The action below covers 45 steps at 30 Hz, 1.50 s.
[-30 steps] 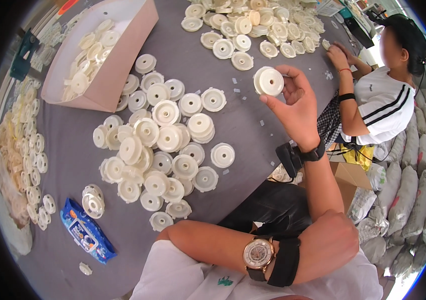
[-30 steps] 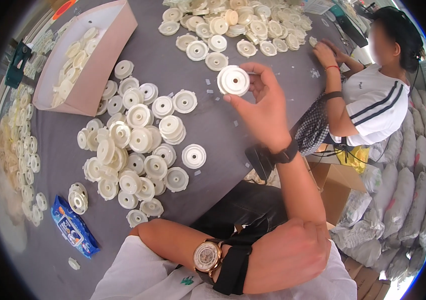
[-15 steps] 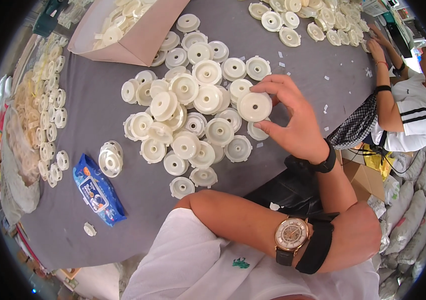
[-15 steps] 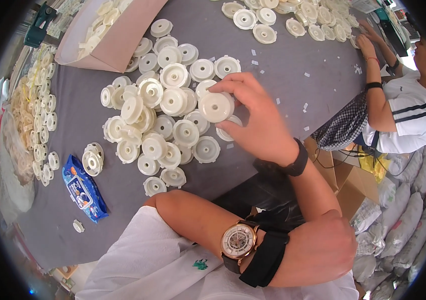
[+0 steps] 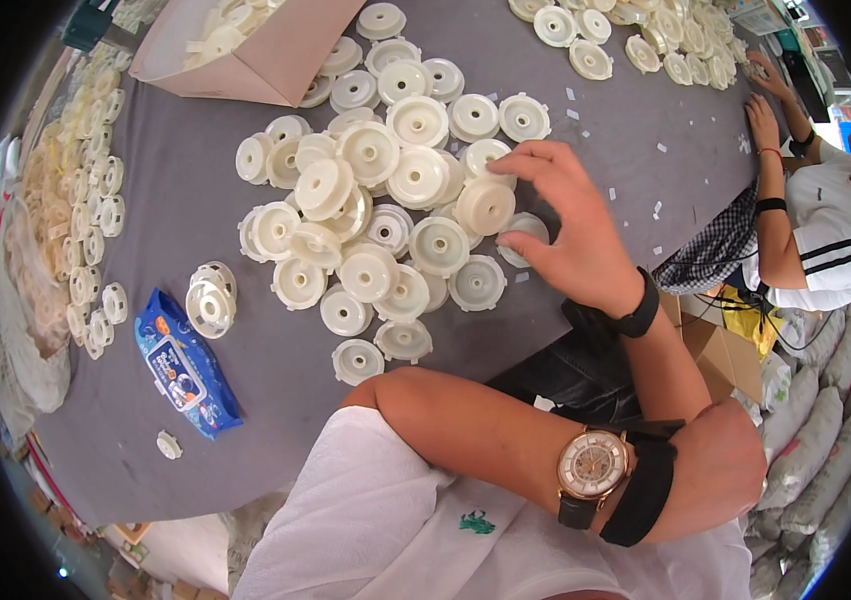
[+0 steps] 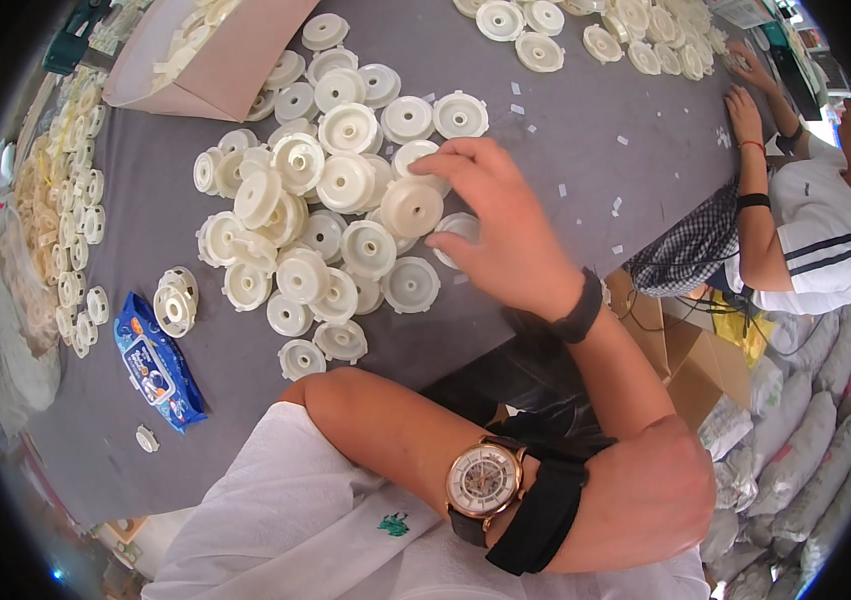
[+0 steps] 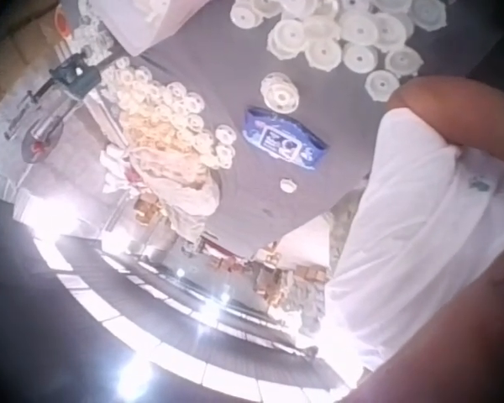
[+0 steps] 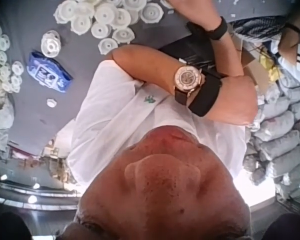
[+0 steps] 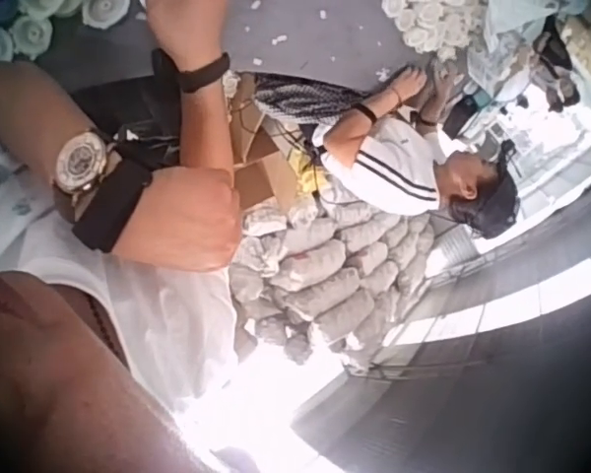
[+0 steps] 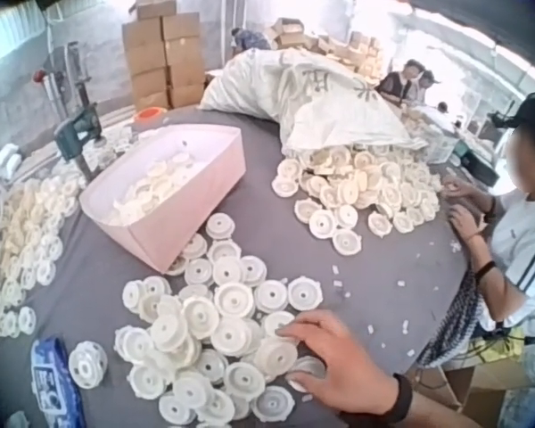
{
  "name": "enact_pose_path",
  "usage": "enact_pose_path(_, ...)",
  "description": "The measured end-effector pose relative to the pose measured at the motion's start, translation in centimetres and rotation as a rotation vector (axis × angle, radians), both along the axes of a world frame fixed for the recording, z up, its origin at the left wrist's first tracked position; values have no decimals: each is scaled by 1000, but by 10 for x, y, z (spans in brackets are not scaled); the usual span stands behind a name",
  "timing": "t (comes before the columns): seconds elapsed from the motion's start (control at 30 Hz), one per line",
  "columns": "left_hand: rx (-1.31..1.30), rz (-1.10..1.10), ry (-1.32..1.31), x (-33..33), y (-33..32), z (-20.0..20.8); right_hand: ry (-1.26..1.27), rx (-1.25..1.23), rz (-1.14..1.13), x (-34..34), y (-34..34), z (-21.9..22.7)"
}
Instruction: Assembling white plastic circular components by matching and pressing them together at a factory workbench.
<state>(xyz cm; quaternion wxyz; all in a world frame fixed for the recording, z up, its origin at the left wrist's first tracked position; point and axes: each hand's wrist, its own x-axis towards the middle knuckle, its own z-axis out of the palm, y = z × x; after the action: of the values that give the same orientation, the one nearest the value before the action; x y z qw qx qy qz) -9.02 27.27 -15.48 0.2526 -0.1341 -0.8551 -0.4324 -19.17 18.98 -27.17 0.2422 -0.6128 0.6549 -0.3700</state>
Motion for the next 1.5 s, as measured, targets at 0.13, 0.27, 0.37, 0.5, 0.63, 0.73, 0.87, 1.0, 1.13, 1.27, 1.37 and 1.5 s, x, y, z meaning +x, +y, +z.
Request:
enact_pose_path(0.13,-36,58,9,1,-4,3,62,-25,22,5,-3,-3)
enact_pose_path(0.27,-60,-32,-38,0,-4,5,207,-79,55,3,-1,1)
enact_pose_path(0.37,-4,27,7,-5,8,-4,261,-58,38,-11,12,22)
enact_pose_path(0.5,17,9,33,-1,11,-1,419,135,-54,-63,59,75)
enact_pose_path(0.63,11,-124,18,3,4,10,598,545,40,-124,140,93)
enact_pose_path(0.73,74,-180,-94,1,1,6,502,843,169,-144,160,81)
enact_pose_path(0.87,-16,-153,-50,3,-6,4,181,582,14,-136,96,75)
enact_pose_path(1.0,-99,-149,-40,-2,-10,10,413,141,-195,-142,7,29)
enact_pose_path(1.13,-95,-113,-43,-6,-15,11,482,75,-333,-156,-73,-11)
enact_pose_path(1.27,-120,-32,-42,-4,-20,12,487,142,-383,-149,-90,-11)
enact_pose_path(1.37,-121,13,-130,-6,-15,17,385,2,-407,-145,-89,-1)
enact_pose_path(1.5,-85,-8,-58,0,-20,21,443,-316,-216,-139,-121,-11)
